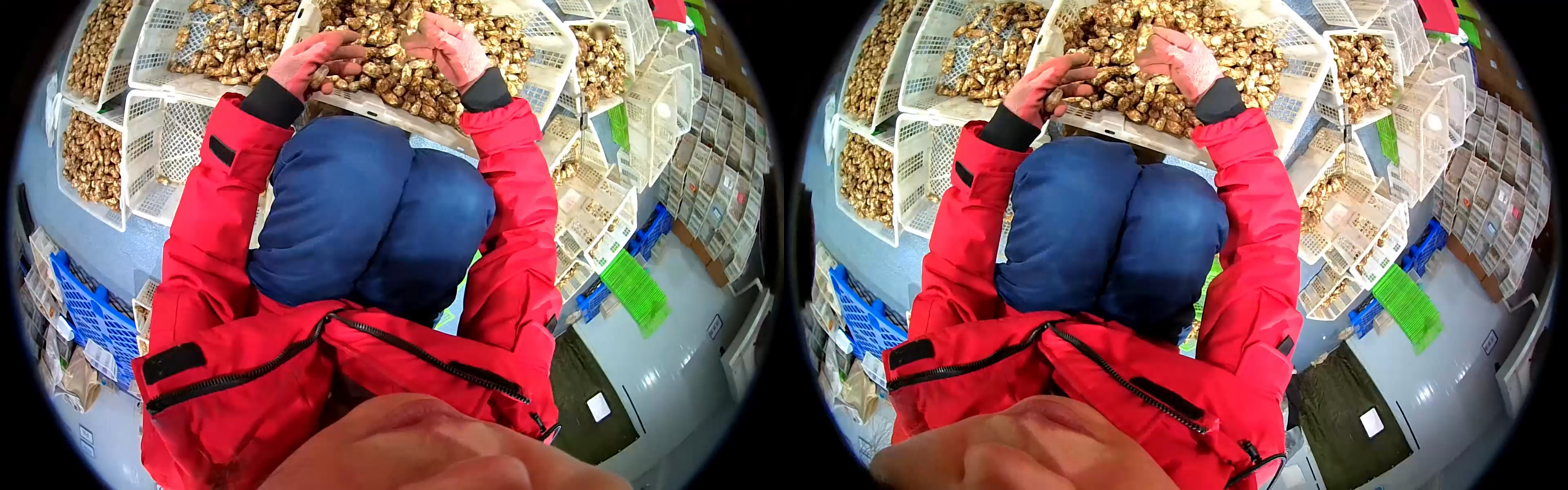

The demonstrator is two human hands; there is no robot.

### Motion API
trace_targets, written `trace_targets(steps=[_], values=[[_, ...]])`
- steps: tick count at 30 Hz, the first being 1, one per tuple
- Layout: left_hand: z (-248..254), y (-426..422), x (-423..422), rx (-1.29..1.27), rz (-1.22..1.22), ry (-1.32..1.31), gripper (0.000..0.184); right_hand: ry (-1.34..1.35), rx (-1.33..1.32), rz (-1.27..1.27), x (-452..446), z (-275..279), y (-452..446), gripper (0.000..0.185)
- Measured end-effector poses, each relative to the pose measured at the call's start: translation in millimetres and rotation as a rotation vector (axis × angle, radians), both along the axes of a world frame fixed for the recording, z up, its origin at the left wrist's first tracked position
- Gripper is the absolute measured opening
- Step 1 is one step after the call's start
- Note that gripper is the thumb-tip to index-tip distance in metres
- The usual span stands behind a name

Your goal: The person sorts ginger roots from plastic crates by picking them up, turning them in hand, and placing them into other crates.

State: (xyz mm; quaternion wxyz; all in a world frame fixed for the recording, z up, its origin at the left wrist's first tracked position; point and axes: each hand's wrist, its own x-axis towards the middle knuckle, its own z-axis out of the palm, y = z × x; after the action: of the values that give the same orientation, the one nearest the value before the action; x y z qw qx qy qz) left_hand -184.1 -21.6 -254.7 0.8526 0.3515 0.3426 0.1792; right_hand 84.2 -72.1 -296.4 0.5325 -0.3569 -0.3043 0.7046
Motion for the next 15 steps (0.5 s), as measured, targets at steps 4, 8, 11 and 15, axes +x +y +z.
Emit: trace_targets(steps=[4,8,11,15], values=[[-5,2,4,-0.022,-0.05,-0.098,0.044,0.034,-0.099,-0.087,3,27,0,0.035],[0,5,-9,-0.086,0.093,0.009,0.041,-0.288,-0.101,-0.444,48,10,-5,0.036],[-1,3,-19,-0.083,0.198,0.03,0.038,-1.063,-0.176,-0.262,56,13,-12,0.037],[7,0,-13,-0.115,0.206,0.079,0.036,-1.894,0.351,0.211,26,-7,-16,0.035]])
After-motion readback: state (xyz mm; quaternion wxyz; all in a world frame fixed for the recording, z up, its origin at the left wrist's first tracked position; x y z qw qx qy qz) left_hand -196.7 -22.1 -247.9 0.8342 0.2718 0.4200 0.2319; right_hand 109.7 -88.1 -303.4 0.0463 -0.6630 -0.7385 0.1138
